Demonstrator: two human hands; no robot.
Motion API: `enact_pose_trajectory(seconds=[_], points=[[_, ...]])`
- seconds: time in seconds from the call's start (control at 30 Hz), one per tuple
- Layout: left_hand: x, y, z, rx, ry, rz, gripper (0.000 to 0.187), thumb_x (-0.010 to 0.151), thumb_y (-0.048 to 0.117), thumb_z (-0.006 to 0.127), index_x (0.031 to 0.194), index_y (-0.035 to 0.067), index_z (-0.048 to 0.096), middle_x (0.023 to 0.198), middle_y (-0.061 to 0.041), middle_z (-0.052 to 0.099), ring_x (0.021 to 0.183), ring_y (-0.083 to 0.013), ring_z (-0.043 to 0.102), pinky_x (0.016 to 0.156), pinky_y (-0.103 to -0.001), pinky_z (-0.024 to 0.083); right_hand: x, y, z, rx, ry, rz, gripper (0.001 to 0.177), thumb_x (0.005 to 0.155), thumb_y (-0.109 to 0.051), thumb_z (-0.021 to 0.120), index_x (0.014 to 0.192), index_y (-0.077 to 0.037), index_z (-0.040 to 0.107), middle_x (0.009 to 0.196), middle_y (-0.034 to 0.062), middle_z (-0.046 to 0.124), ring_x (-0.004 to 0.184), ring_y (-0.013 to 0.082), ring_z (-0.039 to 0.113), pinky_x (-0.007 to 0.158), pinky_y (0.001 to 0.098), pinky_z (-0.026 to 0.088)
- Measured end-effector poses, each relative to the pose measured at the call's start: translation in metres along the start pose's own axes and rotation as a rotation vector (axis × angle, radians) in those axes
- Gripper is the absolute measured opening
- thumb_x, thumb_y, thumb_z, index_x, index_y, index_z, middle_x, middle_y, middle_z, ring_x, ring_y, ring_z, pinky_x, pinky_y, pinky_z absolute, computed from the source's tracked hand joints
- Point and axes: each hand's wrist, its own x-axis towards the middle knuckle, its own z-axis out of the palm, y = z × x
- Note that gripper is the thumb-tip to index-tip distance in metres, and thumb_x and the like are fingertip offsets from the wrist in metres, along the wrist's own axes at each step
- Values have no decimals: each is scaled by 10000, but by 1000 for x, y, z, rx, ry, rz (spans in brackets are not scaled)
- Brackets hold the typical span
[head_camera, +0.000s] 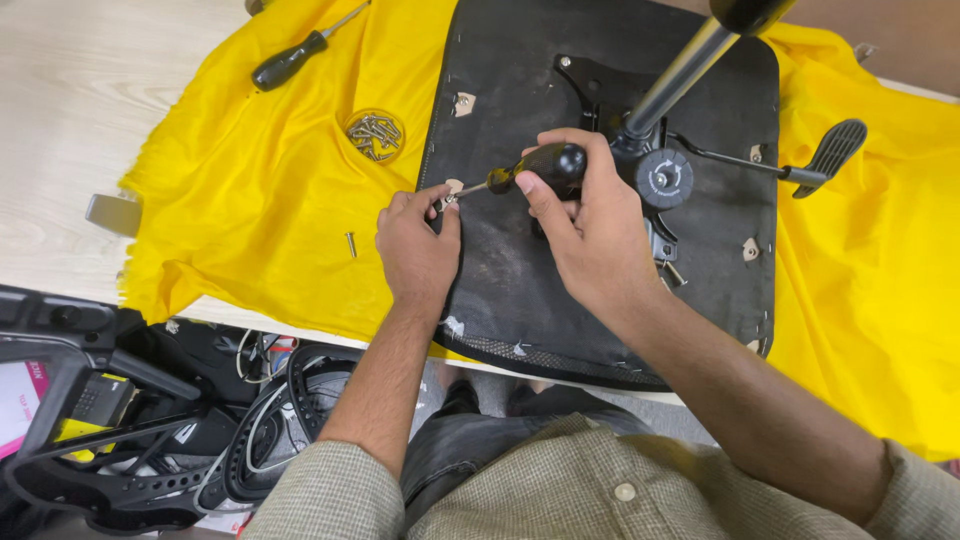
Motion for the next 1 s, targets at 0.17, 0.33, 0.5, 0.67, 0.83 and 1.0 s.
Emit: enact_pose_trajectory(seconds=[0.17, 0.33, 0.5, 0.67, 0.83, 1.0], points=[[6, 0, -6, -36, -63, -19, 220, 853, 184, 789, 1069, 146, 814, 800, -64, 584, 807, -243, 572, 750, -391, 478, -3, -5, 3, 37, 28, -12, 367, 1071, -187, 626, 1357, -13, 477, 1183, 75, 717, 927, 99, 722, 823, 247, 607], [16, -3, -17, -96, -202, -65, 271, 852, 209, 803, 1118, 163, 811, 726, -48, 516, 662, -180, 520, 627, -349, 447, 0, -6, 6, 86, 51, -39, 367, 1093, -194, 607, 1378, -7, 470, 1204, 85, 701, 1037, 110, 717, 892, 263, 638], [18, -5, -19, -121, -204, -21, 286, 850, 219, 822, 1127, 151, 810, 722, -54, 500, 643, -173, 509, 611, -340, 439, 1, -4, 10, 53, 59, -51, 364, 1087, -199, 609, 1357, -1, 466, 1199, 86, 703, 1021, 116, 716, 874, 268, 631], [16, -8, -18, -122, -194, 6, 291, 842, 215, 828, 1126, 153, 813, 727, -48, 520, 653, -169, 525, 628, -333, 453, 2, -4, 12, 66, 69, -55, 363, 1096, -202, 612, 1364, 4, 479, 1186, 93, 703, 1043, 120, 712, 885, 269, 643], [17, -7, -17, -96, -204, -5, 294, 842, 221, 829, 1127, 149, 810, 725, -52, 528, 653, -174, 531, 625, -338, 457, 2, -7, 13, 13, 50, -85, 362, 1098, -211, 605, 1354, 7, 470, 1177, 94, 710, 1014, 117, 725, 845, 263, 636], [16, -8, -18, -115, -187, 18, 282, 846, 214, 825, 1119, 146, 814, 730, -52, 536, 661, -177, 543, 636, -340, 464, 10, -18, 11, -152, 57, 98, 379, 1033, -234, 649, 1325, -32, 516, 989, 83, 726, 755, 113, 688, 636, 276, 547]])
